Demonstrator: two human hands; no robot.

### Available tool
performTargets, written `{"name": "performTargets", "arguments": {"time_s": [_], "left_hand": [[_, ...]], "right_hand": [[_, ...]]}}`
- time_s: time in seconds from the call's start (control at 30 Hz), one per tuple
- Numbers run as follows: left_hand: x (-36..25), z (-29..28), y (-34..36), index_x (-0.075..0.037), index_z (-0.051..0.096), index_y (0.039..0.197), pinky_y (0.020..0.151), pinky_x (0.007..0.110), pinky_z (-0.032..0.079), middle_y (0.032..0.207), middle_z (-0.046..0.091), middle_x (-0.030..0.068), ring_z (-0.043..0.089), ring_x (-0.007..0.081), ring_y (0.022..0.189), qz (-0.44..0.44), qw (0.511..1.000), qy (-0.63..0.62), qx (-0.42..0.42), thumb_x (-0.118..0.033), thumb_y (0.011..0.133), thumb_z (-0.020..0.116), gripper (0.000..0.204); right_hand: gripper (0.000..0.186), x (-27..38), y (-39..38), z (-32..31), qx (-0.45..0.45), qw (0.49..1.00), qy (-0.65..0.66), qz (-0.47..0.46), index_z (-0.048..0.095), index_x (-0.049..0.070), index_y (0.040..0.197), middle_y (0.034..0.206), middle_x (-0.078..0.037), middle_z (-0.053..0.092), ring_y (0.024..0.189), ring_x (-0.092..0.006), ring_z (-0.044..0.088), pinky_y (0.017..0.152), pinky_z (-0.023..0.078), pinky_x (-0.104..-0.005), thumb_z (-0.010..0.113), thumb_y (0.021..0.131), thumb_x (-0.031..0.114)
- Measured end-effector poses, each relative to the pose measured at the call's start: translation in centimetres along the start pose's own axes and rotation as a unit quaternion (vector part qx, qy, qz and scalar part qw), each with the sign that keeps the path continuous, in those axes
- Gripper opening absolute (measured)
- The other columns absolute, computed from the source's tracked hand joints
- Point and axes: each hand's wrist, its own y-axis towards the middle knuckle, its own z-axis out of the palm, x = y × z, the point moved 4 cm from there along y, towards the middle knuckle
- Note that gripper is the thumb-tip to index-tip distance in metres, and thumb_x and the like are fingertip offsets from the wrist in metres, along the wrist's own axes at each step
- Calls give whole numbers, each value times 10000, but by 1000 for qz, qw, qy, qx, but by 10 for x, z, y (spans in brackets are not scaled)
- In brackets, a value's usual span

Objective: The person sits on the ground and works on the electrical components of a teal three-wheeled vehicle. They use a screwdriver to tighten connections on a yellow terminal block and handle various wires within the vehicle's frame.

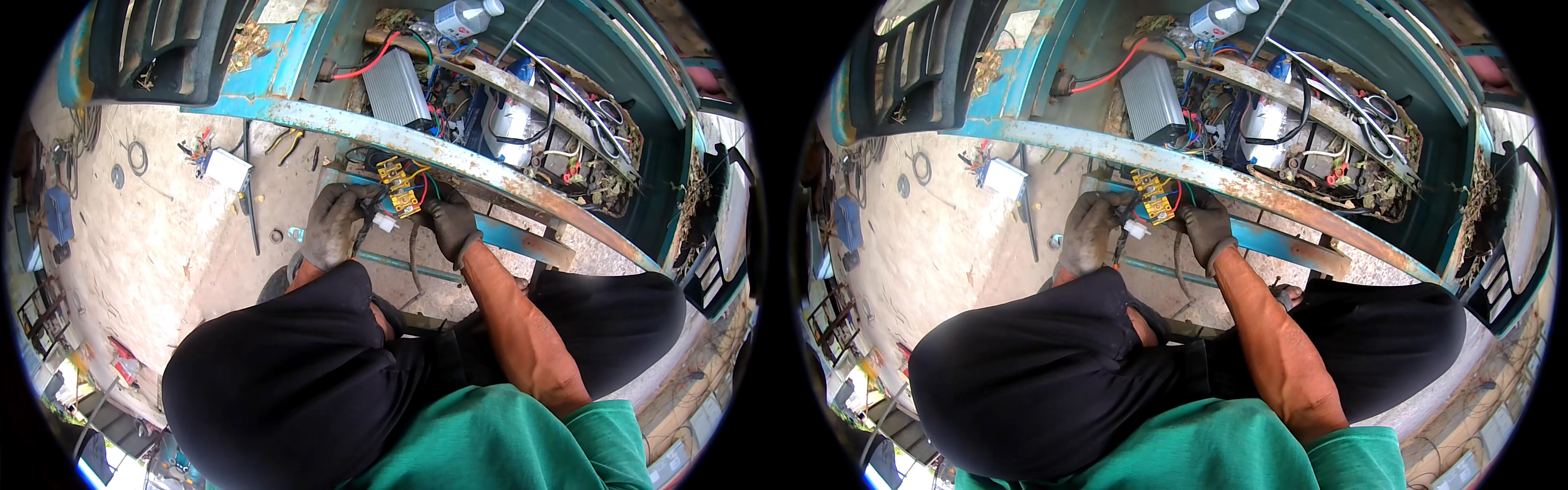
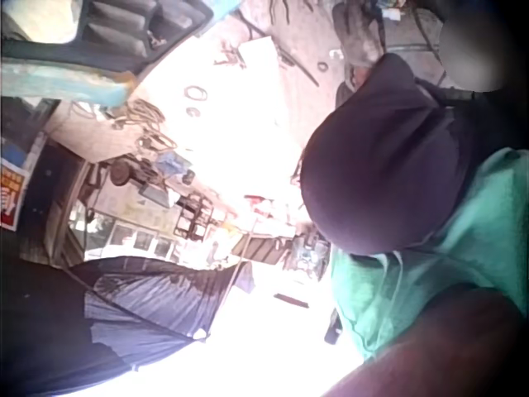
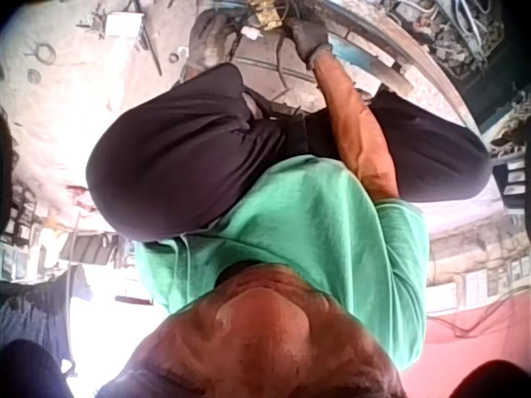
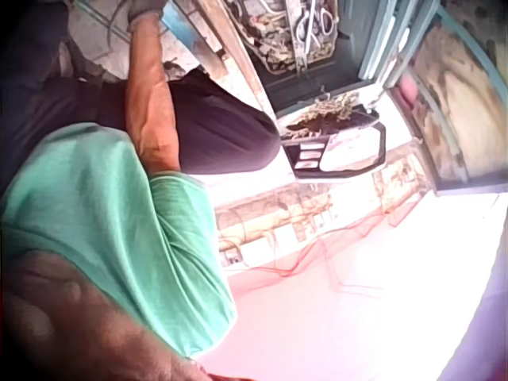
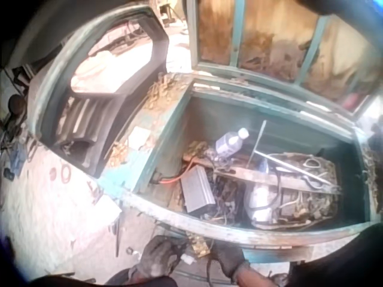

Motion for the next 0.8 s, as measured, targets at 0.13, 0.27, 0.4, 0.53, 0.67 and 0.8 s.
{"name": "performTargets", "arguments": {"time_s": [0.13, 0.27, 0.4, 0.53, 0.67, 0.8], "left_hand": [[0, 1, 1, 55, 566, 1141, 934, 358, 529, 1194, 665, 192, 659, 224, 1046, -9, 1000, 2, -3, -101, 1057, 482, 196], [2, -7, 3, 56, 578, 1146, 956, 372, 526, 1177, 676, 184, 658, 230, 1048, -4, 1000, 11, 10, -92, 1058, 473, 201], [-7, 1, 1, 62, 608, 1133, 960, 350, 522, 1172, 685, 177, 658, 224, 1050, -2, 997, 63, 35, -70, 1033, 515, 190], [-13, 5, -1, 70, 641, 1092, 944, 333, 524, 1180, 685, 171, 654, 211, 1049, -5, 994, 90, 57, -31, 979, 602, 157], [-22, 12, 3, 31, 693, 1034, 926, 341, 522, 1140, 694, 132, 653, 230, 1050, -3, 972, 226, 68, -14, 917, 679, 125], [-41, 28, 5, -40, 743, 951, 892, 375, 525, 1055, 699, 109, 658, 284, 1018, 382, 685, 575, 231, -43, 815, 739, 136]], "right_hand": [[290, 4, 15, -11, 44, 991, 124, 13, 615, -42, 1254, 1201, -136, 697, 1007, -237, 716, 850, 621, -350, 538, 990, 47], [315, 4, 13, -10, 53, 993, 99, 44, 593, -10, 1294, 1192, -120, 687, 1020, -207, 695, 834, 601, -320, 532, 1008, 107], [246, 8, 15, -16, 18, 1000, 15, 18, 686, -23, 1151, 1040, -98, 707, 857, -174, 693, 715, 612, -303, 633, 973, 137], [255, 12, 12, -12, 1, 999, -33, -7, 691, -26, 1148, 1015, -82, 699, 849, -159, 678, 678, 619, -306, 676, 964, 150], [265, 11, 10, -10, 9, 1000, -17, 0, 684, -32, 1160, 1051, -89, 700, 884, -172, 684, 703, 628, -312, 680, 973, 155], [278, 11, 10, -8, 18, 1000, -8, 18, 674, -34, 1184, 1089, -105, 700, 940, -185, 690, 735, 638, -318, 676, 977, 152]]}}
